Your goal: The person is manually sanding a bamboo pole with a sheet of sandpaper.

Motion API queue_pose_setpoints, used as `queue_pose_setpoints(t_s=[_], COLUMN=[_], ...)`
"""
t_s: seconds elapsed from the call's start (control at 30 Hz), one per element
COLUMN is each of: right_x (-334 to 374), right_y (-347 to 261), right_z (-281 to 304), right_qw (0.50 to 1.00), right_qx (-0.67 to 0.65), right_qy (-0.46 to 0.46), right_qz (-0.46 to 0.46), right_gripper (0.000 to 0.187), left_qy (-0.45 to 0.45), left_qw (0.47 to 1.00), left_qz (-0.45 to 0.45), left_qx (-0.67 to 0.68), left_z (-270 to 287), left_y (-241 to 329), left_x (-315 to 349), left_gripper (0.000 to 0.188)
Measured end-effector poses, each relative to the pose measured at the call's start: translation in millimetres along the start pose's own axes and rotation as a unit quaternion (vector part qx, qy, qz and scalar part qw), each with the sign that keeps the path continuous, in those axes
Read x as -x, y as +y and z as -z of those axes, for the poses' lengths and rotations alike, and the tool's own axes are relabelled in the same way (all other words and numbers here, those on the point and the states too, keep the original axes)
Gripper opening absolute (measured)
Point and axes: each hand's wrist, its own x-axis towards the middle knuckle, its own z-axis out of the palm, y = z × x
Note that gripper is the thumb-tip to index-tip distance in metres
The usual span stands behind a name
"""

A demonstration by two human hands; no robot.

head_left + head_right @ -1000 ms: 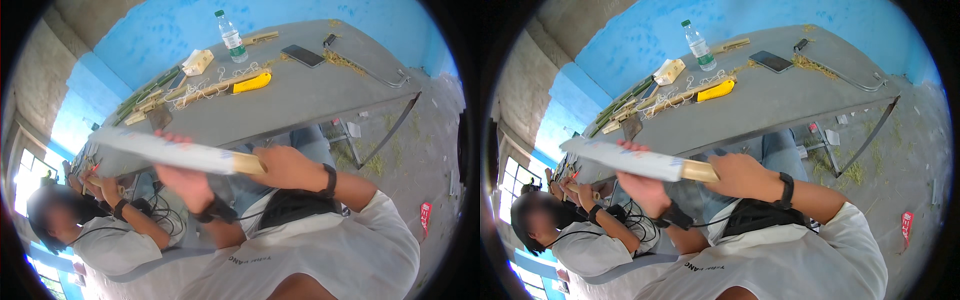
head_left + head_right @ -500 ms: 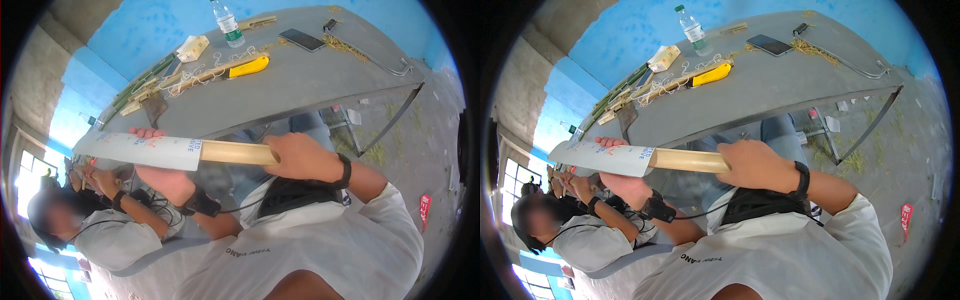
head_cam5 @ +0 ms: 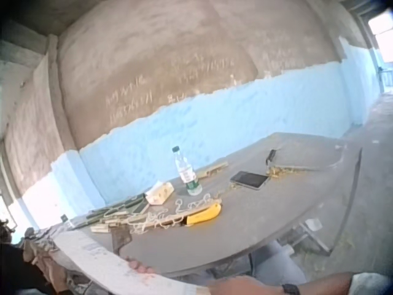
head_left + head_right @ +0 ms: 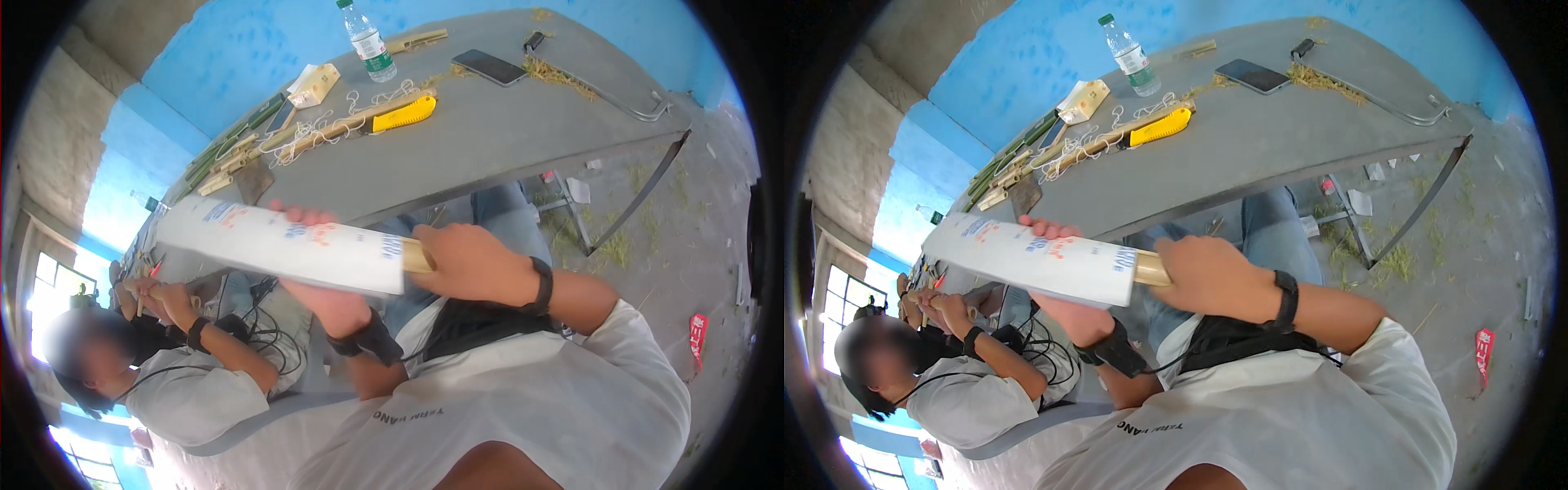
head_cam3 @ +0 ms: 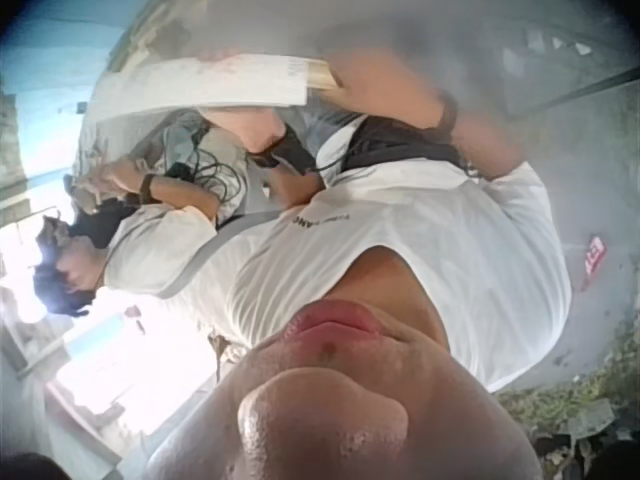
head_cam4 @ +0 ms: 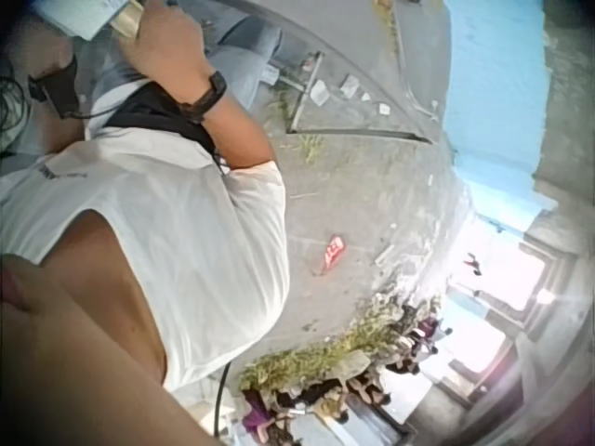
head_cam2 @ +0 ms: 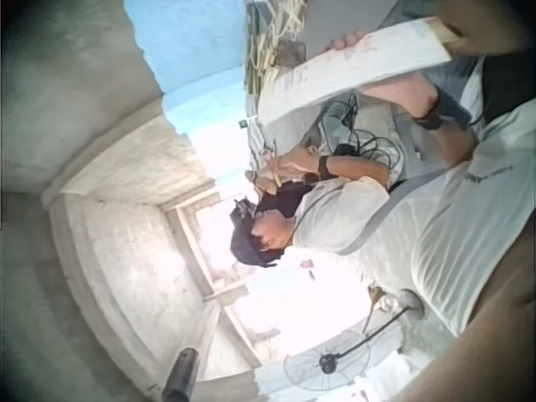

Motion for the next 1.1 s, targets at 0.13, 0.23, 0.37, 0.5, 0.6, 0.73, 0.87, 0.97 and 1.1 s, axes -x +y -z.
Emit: queue_pose_setpoints(t_s=[0.13, 0.23, 0.37, 0.5, 0.6, 0.73, 0.87, 0.97, 1.1], right_x=[0.1, 1.7, -4.2, -3.8, 0.8, -1.9, -4.2, 1.2, 1.0], right_y=[1.3, 1.8, -3.5, -0.7, -1.0, -5.5, -1.6, 3.8, 3.1], right_z=[1.7, 4.0, -3.0, 1.5, 3.1, -3.0, -0.3, 3.6, -3.6], right_qw=[0.999, 0.997, 0.999, 0.999, 0.998, 0.998, 0.999, 0.998, 1.0], right_qx=[0.032, 0.043, -0.003, 0.039, 0.038, -0.044, 0.035, 0.048, 0.006], right_qy=[-0.011, -0.064, 0.003, -0.015, -0.038, 0.001, -0.028, -0.046, -0.011], right_qz=[0.023, -0.007, 0.034, 0.029, 0.024, 0.041, 0.009, 0.013, 0.01], right_gripper=[0.034, 0.035, 0.036, 0.036, 0.037, 0.037, 0.037, 0.037, 0.037], left_qy=[-0.011, -0.031, -0.021, -0.013, -0.007, 0.006, -0.001, -0.01, 0.013], left_qw=[0.989, 0.977, 0.998, 0.987, 0.988, 0.994, 0.989, 0.982, 0.993], left_qz=[-0.06, -0.099, 0.032, -0.054, -0.043, 0.009, -0.032, -0.035, -0.004], left_qx=[0.134, 0.187, 0.044, 0.153, 0.148, 0.109, 0.148, 0.183, 0.119], left_z=[3.1, -4.0, -8.9, -3.3, 1.1, -1.6, -6.5, -0.8, 15.7], left_y=[11.1, 14.7, 5.5, 11.7, 13.9, 7.1, 9.5, 20.6, 4.1], left_x=[1.1, 1.2, 3.6, 2.0, 2.8, 4.2, -2.2, -3.4, 7.7], left_gripper=[0.037, 0.041, 0.035, 0.033, 0.031, 0.032, 0.033, 0.034, 0.038])
